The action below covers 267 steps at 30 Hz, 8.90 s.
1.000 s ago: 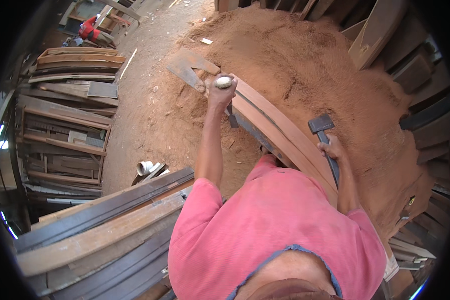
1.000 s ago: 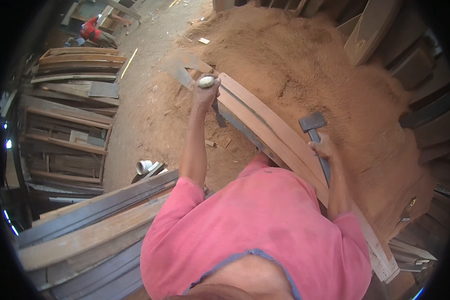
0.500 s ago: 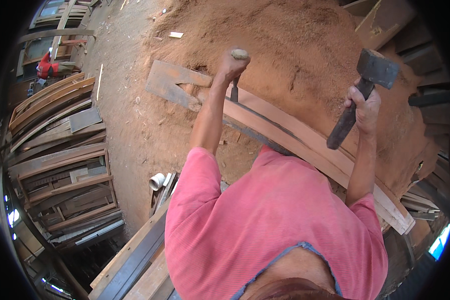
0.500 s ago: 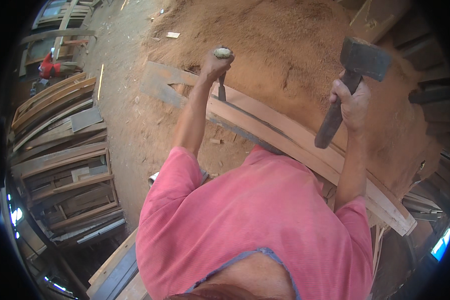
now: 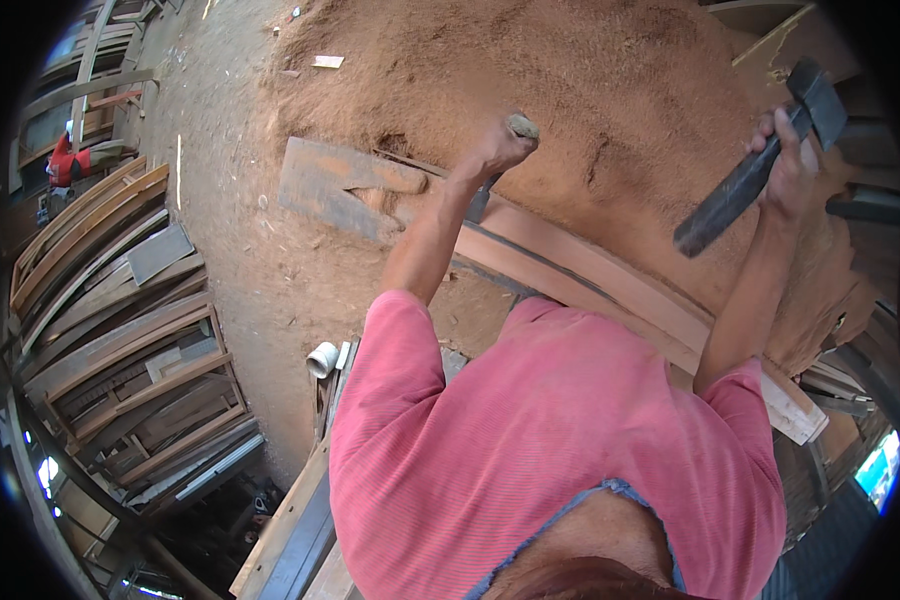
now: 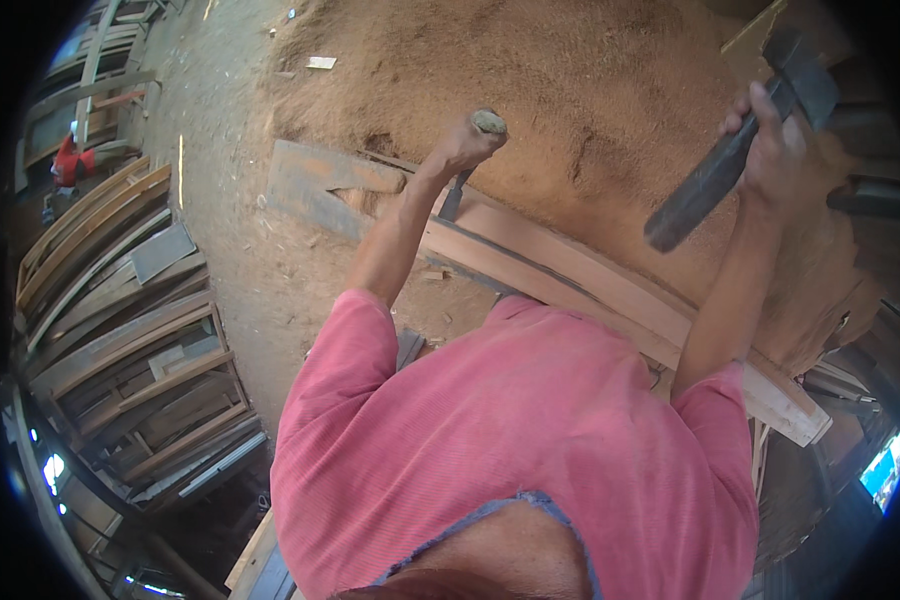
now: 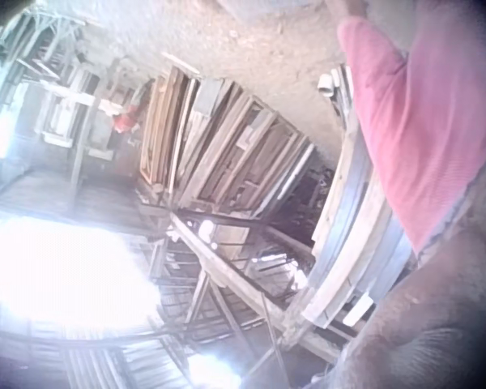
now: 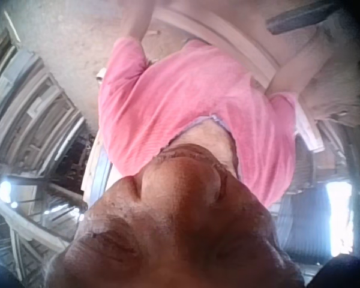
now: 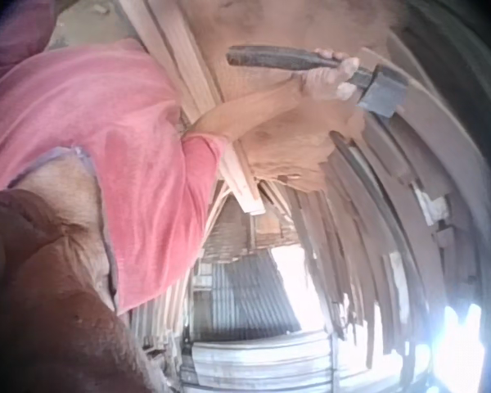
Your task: The person uses a chisel and hammer to carve and shape a long wooden plank on a workbench. They repeatedly position the chisel, strike it with the hammer, and inspect the wood's surface, removing shavings and adjusting the plank's orientation throughout the process.
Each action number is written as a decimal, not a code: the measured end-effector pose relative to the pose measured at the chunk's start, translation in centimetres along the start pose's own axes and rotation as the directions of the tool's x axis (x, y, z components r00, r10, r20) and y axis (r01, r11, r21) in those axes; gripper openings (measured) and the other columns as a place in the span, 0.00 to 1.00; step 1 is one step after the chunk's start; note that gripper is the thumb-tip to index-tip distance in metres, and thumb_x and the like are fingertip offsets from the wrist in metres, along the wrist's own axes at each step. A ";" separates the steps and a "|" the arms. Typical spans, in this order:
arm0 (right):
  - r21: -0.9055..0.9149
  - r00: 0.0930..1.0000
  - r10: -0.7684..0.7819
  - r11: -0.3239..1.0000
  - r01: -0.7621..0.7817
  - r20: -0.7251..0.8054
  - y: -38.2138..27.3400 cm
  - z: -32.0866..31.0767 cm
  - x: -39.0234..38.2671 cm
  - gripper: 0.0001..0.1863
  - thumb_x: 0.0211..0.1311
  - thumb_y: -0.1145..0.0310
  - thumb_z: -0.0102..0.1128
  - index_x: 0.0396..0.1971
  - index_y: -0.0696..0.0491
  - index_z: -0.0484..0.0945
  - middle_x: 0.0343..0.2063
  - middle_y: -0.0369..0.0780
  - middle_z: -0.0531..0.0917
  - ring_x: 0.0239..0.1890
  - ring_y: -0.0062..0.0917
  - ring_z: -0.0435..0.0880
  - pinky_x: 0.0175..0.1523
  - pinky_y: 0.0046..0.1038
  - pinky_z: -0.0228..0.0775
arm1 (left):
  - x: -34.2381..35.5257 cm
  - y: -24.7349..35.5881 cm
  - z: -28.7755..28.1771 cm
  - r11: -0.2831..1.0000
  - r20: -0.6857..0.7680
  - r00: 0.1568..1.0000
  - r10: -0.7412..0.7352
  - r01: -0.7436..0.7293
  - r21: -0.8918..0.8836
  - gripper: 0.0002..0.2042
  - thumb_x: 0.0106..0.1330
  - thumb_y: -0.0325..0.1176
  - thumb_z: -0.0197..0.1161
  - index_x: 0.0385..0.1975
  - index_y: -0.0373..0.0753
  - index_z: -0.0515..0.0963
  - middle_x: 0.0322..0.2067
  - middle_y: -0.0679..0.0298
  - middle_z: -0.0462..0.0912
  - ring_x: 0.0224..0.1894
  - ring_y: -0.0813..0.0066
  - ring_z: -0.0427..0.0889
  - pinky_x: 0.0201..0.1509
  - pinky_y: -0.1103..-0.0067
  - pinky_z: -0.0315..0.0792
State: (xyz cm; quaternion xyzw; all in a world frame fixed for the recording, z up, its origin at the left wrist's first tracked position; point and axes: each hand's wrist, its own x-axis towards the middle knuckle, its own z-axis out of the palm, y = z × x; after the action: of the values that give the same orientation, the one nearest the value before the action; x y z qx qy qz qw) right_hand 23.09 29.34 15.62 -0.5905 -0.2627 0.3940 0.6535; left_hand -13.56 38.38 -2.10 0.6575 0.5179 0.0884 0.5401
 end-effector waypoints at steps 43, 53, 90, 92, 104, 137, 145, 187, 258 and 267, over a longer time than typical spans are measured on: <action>-0.321 0.989 0.147 0.937 -0.140 -0.003 2.4 -7.3 -0.8 0.14 0.64 0.61 0.68 0.38 0.56 0.77 0.23 0.33 0.77 0.21 0.14 0.76 0.26 0.20 0.70 | 0.7 0.5 5.7 0.960 0.053 0.986 -0.157 0.165 -0.226 0.07 0.61 0.32 0.68 0.29 0.39 0.77 0.22 0.69 0.78 0.24 0.79 0.75 0.27 0.76 0.71; -0.681 0.946 0.317 0.706 -0.192 0.061 9.6 3.9 0.2 0.20 0.60 0.54 0.71 0.35 0.56 0.79 0.24 0.39 0.84 0.26 0.22 0.84 0.29 0.31 0.76 | 0.2 0.4 7.6 0.999 0.051 0.999 0.005 -0.002 -0.052 0.09 0.63 0.36 0.68 0.31 0.38 0.77 0.21 0.68 0.78 0.23 0.78 0.76 0.28 0.76 0.72; -0.613 0.626 0.733 0.630 -0.476 0.267 18.1 -6.8 -10.4 0.11 0.60 0.68 0.67 0.34 0.53 0.72 0.19 0.32 0.75 0.17 0.15 0.75 0.21 0.21 0.66 | -11.1 4.5 6.6 0.993 -0.158 0.985 0.065 -0.080 -0.087 0.06 0.61 0.30 0.72 0.34 0.40 0.80 0.29 0.65 0.85 0.31 0.77 0.83 0.37 0.79 0.77; -0.602 0.680 0.693 0.656 -0.455 0.240 14.5 -5.8 -9.6 0.11 0.59 0.67 0.67 0.32 0.54 0.73 0.19 0.33 0.76 0.17 0.15 0.75 0.22 0.22 0.68 | -8.2 6.0 7.5 0.979 -0.186 0.982 -0.011 -0.028 -0.204 0.07 0.63 0.32 0.72 0.34 0.40 0.80 0.26 0.67 0.82 0.29 0.80 0.81 0.32 0.80 0.75; -0.345 0.958 0.262 0.915 -0.208 0.118 5.0 -12.3 -2.6 0.17 0.61 0.60 0.71 0.39 0.56 0.76 0.20 0.31 0.76 0.18 0.14 0.75 0.23 0.19 0.70 | -2.4 5.0 15.0 0.936 0.066 0.984 -0.168 0.180 -0.303 0.09 0.63 0.35 0.70 0.32 0.40 0.77 0.22 0.70 0.77 0.21 0.80 0.75 0.23 0.79 0.69; -0.430 0.825 0.565 0.746 -0.508 0.005 11.1 -18.6 -15.9 0.11 0.61 0.63 0.68 0.34 0.53 0.77 0.19 0.32 0.76 0.18 0.14 0.75 0.22 0.21 0.68 | -11.5 7.9 13.2 0.865 -0.210 0.976 -0.061 -0.053 -0.499 0.10 0.66 0.33 0.71 0.29 0.39 0.76 0.19 0.73 0.76 0.19 0.84 0.74 0.22 0.82 0.69; -0.274 0.905 0.426 0.871 -0.408 0.003 6.6 -20.7 -15.0 0.13 0.61 0.59 0.68 0.30 0.52 0.76 0.16 0.33 0.77 0.17 0.16 0.74 0.24 0.21 0.68 | -5.8 8.6 22.6 0.942 0.122 0.992 0.010 0.031 -0.335 0.10 0.64 0.36 0.70 0.30 0.40 0.76 0.20 0.70 0.76 0.20 0.83 0.74 0.22 0.80 0.67; -0.664 0.673 0.733 0.551 -0.506 0.096 22.9 -27.4 -11.8 0.07 0.56 0.70 0.67 0.27 0.53 0.76 0.16 0.34 0.76 0.17 0.18 0.76 0.21 0.26 0.68 | -14.0 8.3 22.8 0.953 0.016 0.973 0.231 -0.223 -0.205 0.06 0.62 0.31 0.73 0.32 0.41 0.82 0.28 0.71 0.82 0.31 0.80 0.80 0.37 0.78 0.76; -0.668 0.585 0.362 0.574 0.474 0.726 22.9 -17.8 -20.2 0.20 0.62 0.63 0.61 0.48 0.61 0.81 0.44 0.55 0.85 0.49 0.43 0.85 0.54 0.38 0.74 | -45.5 0.7 28.6 0.754 -0.578 0.685 -0.444 0.634 0.173 0.25 0.56 0.39 0.75 0.55 0.46 0.81 0.42 0.51 0.88 0.47 0.53 0.88 0.54 0.65 0.81; -0.652 0.090 0.676 0.654 0.384 0.732 17.2 -14.7 -33.5 0.13 0.63 0.65 0.61 0.40 0.59 0.83 0.38 0.49 0.87 0.42 0.39 0.87 0.49 0.37 0.76 | -46.1 -12.4 38.6 0.703 -0.229 0.693 -0.683 0.710 0.051 0.18 0.57 0.30 0.63 0.50 0.38 0.80 0.44 0.42 0.85 0.51 0.41 0.83 0.53 0.58 0.78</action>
State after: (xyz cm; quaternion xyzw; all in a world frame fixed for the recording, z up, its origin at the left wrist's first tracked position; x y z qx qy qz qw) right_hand 12.99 -6.77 0.41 -0.3967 -0.6850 0.6090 -0.0502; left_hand -15.41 -22.80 -7.11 0.4348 0.7829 -0.0956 0.4345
